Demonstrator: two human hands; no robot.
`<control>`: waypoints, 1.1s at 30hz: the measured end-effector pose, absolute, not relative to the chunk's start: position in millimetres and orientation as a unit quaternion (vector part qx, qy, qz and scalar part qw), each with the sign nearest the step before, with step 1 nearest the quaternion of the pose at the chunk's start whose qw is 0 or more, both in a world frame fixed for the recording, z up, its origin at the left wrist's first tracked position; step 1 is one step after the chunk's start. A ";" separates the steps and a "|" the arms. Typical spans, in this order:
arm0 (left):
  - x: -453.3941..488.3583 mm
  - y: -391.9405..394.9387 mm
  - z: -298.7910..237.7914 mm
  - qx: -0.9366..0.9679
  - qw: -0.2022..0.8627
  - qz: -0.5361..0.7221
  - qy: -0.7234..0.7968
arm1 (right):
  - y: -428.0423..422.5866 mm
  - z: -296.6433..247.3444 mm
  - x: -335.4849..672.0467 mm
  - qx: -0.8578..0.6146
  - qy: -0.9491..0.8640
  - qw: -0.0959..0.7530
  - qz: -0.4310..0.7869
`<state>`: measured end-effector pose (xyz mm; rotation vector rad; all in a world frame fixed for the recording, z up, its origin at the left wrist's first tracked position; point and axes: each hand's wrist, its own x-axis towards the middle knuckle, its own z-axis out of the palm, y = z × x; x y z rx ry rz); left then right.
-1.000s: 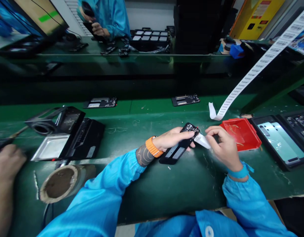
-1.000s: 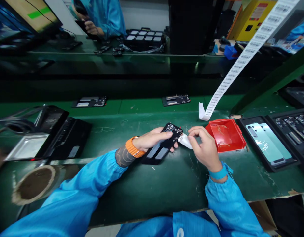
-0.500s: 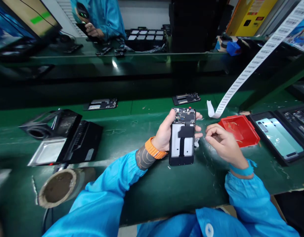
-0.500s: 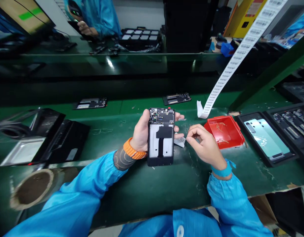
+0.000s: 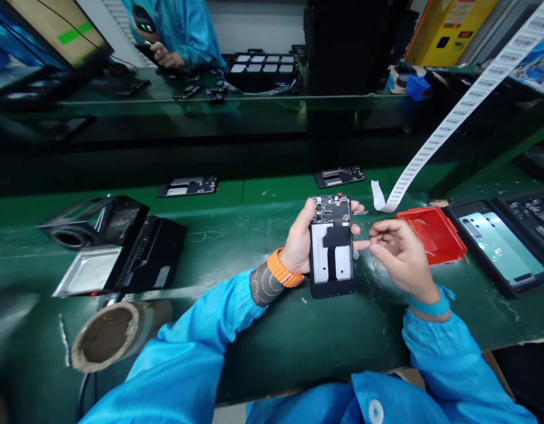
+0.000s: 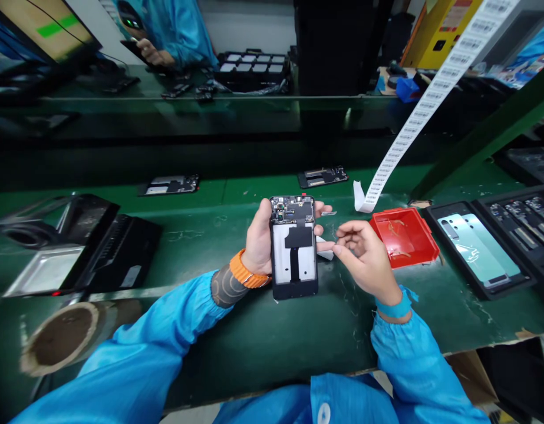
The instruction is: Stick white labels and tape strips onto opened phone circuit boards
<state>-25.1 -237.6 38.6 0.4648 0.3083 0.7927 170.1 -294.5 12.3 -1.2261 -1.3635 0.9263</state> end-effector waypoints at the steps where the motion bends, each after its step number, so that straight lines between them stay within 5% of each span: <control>1: -25.0 -237.9 39.8 0.219 0.880 0.390 0.156 | -294.5 11.4 167.3 -0.505 -0.538 0.535 0.411; 7: -26.4 -240.2 37.0 0.222 0.863 0.426 0.154 | -296.1 9.2 140.1 -0.478 -0.387 0.569 0.546; 15: -25.1 -237.1 45.7 0.206 0.857 0.421 0.213 | -300.0 2.8 138.0 -0.484 -0.373 0.615 0.500; 26: -5.7 -239.8 20.2 0.292 0.838 0.345 0.307 | -299.4 36.3 152.1 -0.477 -0.626 0.357 0.504; 33: -3.5 -240.2 19.6 0.385 0.785 0.345 0.342 | -294.9 38.6 149.3 -0.478 -0.671 0.306 0.478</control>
